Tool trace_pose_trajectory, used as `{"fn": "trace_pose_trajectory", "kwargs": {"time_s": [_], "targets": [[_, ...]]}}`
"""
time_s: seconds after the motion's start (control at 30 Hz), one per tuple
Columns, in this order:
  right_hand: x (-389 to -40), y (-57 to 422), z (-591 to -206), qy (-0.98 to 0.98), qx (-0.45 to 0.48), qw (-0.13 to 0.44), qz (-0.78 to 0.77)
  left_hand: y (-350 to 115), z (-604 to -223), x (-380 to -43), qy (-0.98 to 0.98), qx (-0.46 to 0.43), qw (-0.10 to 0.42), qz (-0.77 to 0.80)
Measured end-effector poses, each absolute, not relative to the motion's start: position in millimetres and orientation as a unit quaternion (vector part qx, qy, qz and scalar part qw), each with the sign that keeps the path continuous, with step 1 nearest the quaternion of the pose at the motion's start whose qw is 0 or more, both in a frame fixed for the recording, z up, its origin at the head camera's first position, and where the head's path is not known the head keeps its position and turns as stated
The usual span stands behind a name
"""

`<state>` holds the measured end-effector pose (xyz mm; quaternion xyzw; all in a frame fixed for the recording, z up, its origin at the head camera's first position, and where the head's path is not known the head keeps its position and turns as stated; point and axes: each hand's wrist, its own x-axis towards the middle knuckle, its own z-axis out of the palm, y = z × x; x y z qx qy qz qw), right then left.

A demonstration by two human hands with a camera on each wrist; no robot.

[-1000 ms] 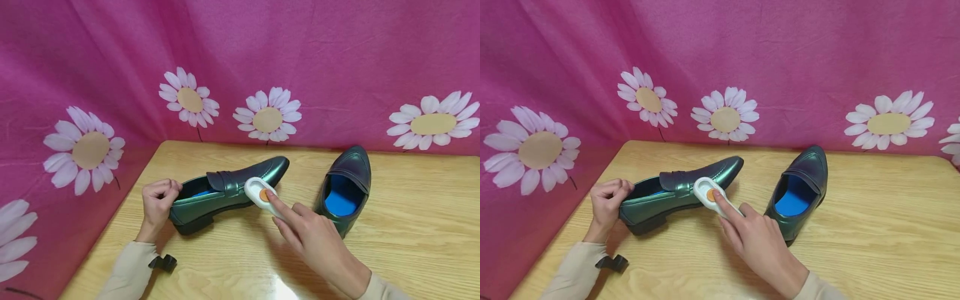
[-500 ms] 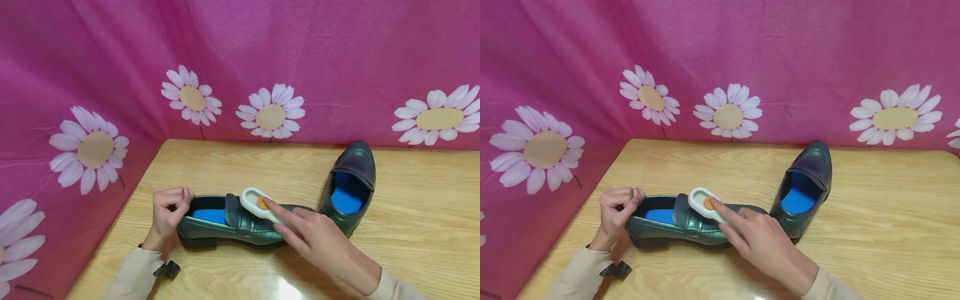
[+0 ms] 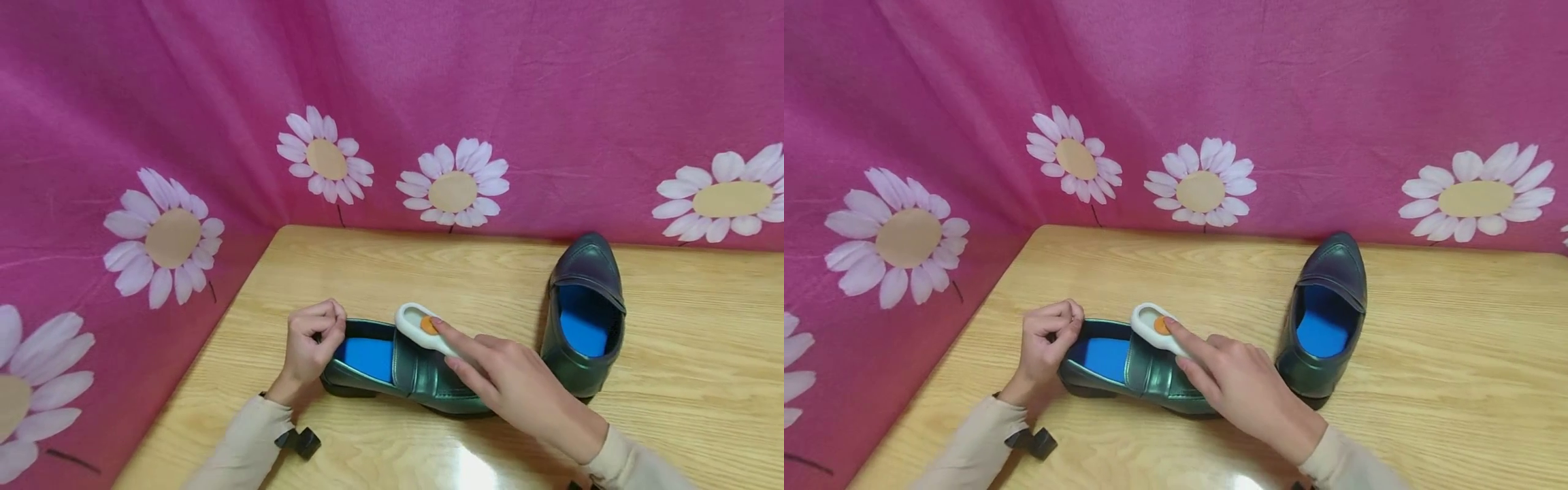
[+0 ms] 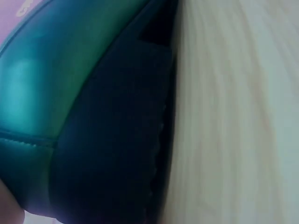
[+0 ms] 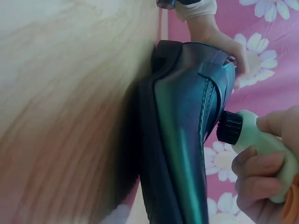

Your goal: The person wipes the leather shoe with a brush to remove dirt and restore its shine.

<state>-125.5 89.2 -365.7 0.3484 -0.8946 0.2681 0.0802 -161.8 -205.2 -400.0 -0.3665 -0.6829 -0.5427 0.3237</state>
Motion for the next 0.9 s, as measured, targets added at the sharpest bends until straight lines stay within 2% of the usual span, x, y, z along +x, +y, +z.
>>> {"fn": "trace_pose_trajectory", "kwargs": {"time_s": [0.3, 0.57, 0.77, 0.9], "targets": [[-124.7, 124.0, -362.2, -0.903, 0.326, 0.084, 0.266, -155.0, -401.5, -165.6, -0.683, -0.363, 0.317, -0.549], [-117.5, 137.6, -367.6, -0.908, 0.317, 0.073, 0.263, -150.1, -400.3, -167.2, -0.682, -0.369, 0.307, -0.552], [-103.9, 134.9, -374.0, -0.882, 0.380, 0.127, 0.248, -150.3, -399.6, -179.1, -0.682, -0.358, 0.357, -0.529], [-107.4, 130.0, -374.8, -0.873, 0.395, 0.146, 0.246, -159.7, -401.9, -190.5, -0.678, -0.349, 0.358, -0.538]]}}
